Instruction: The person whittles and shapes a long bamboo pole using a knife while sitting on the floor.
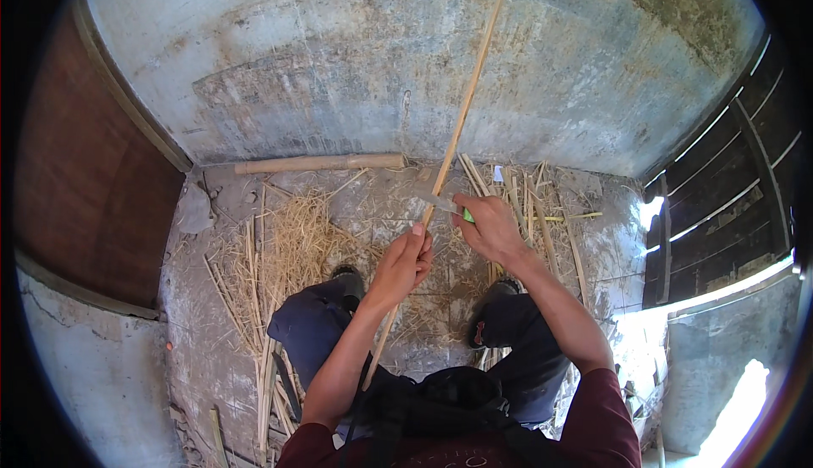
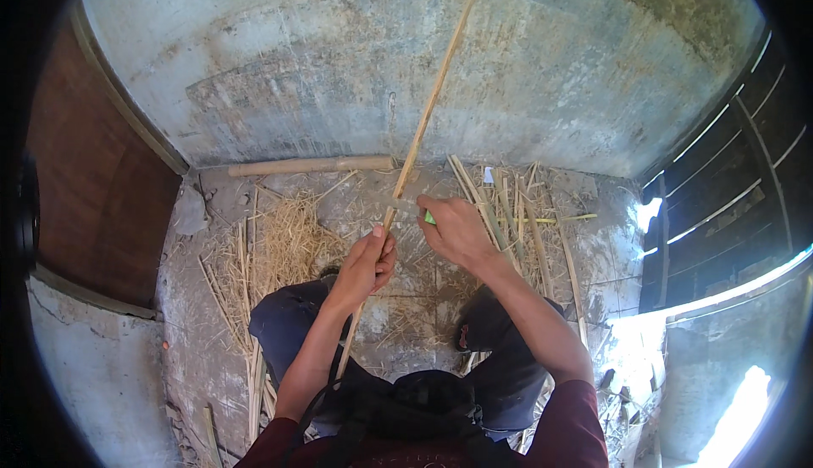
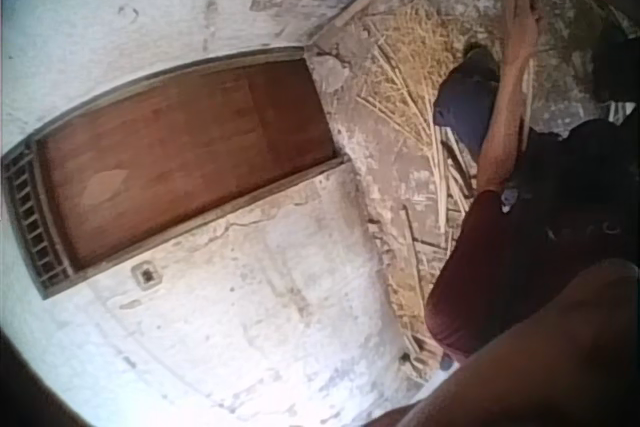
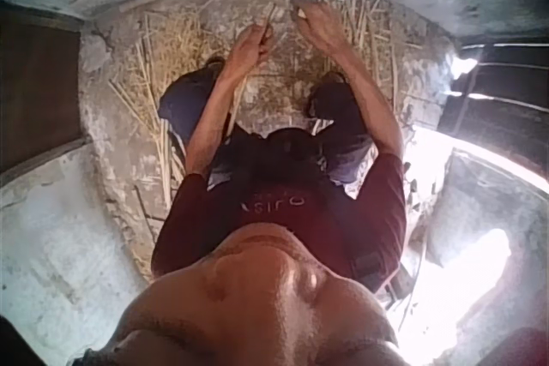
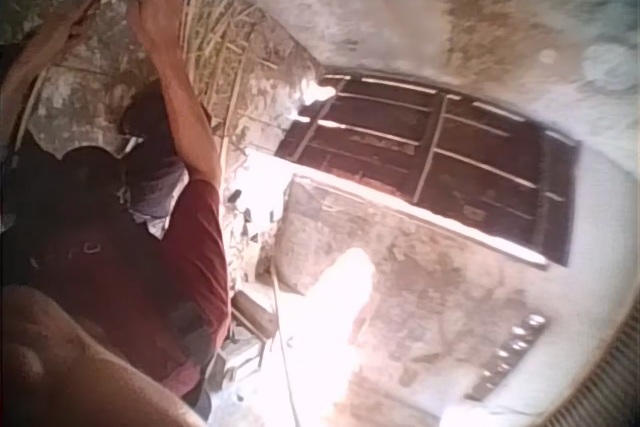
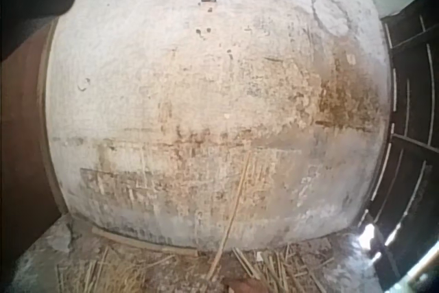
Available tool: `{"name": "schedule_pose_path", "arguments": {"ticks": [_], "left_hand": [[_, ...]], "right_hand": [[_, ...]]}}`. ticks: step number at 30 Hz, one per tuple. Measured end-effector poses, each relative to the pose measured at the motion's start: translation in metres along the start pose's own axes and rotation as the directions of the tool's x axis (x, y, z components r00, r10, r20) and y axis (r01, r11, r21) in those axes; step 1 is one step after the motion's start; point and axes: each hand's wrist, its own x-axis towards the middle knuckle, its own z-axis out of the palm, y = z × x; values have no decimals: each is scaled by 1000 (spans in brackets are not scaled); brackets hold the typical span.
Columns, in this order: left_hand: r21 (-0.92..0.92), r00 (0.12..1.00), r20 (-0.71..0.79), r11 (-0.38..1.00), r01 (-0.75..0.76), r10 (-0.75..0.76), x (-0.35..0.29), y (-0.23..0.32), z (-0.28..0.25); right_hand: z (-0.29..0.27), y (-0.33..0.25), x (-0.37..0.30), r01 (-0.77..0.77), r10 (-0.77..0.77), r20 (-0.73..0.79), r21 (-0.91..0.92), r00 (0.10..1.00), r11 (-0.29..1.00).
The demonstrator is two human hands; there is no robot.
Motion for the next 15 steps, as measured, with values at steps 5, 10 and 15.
{"name": "schedule_pose_path", "arguments": {"ticks": [5,10,15], "left_hand": [[295,944,-118,919,-262,307,7,-19,3],[446,901,-147,840,-308,408,11,-18,7],[537,877,-150,782,-316,457,11,-22,9]], "right_hand": [[3,0,4,-18,14,-89,-43,996,999],[6,5,2,25,-37,-121,-98,992,995],[3,3,2,33,-57,-134,-170,989,985]]}}
